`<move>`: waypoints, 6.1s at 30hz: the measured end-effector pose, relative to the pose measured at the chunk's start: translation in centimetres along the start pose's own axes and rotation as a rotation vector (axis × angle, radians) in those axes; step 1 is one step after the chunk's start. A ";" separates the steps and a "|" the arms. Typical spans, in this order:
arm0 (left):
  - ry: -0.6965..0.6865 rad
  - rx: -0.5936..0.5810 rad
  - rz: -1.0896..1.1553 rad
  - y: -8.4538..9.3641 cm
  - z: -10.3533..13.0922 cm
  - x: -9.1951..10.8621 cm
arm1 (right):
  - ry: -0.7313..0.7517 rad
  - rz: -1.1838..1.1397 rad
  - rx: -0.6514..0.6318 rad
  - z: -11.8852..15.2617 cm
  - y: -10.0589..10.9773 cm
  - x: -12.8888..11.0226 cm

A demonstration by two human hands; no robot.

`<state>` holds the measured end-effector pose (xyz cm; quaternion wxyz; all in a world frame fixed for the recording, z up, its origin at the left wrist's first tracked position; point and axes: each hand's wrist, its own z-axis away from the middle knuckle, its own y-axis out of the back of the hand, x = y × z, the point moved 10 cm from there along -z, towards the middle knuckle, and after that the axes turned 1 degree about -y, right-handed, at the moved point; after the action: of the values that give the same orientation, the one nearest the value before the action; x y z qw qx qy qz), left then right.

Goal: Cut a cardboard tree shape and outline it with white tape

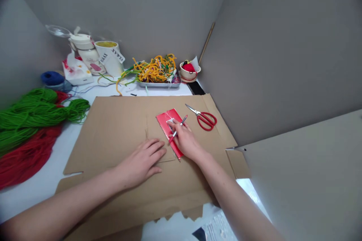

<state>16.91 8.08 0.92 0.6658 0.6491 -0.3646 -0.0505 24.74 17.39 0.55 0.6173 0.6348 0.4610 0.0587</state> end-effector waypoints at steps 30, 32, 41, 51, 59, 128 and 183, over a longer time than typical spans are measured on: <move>-0.281 0.030 0.122 2.5 -7.1 -8.6 | -0.016 0.088 -0.097 0.0 -1.2 -0.1; -0.287 0.020 0.131 2.4 -7.0 -9.1 | -0.014 0.087 -0.091 0.1 -1.2 0.0; -0.166 -0.058 0.331 3.2 -7.3 -10.2 | 0.034 0.062 -0.072 0.2 -0.8 -0.6; -0.071 0.058 0.346 4.0 -6.9 -10.9 | -0.467 0.096 0.130 2.1 2.4 3.7; 0.045 0.286 0.245 6.0 -6.3 -11.6 | -0.673 0.060 0.253 5.2 5.1 6.6; 0.187 -0.076 -0.186 0.0 -1.1 -2.4 | -0.557 -0.315 0.091 3.8 3.0 6.3; 0.168 -0.544 -0.144 0.2 -13.7 -9.8 | -0.570 0.250 -0.386 1.3 1.2 5.8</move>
<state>17.25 24.73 -1.57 0.8380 0.4727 -0.2341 -0.1394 29.54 20.47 -1.62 0.8175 0.5488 0.1699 0.0405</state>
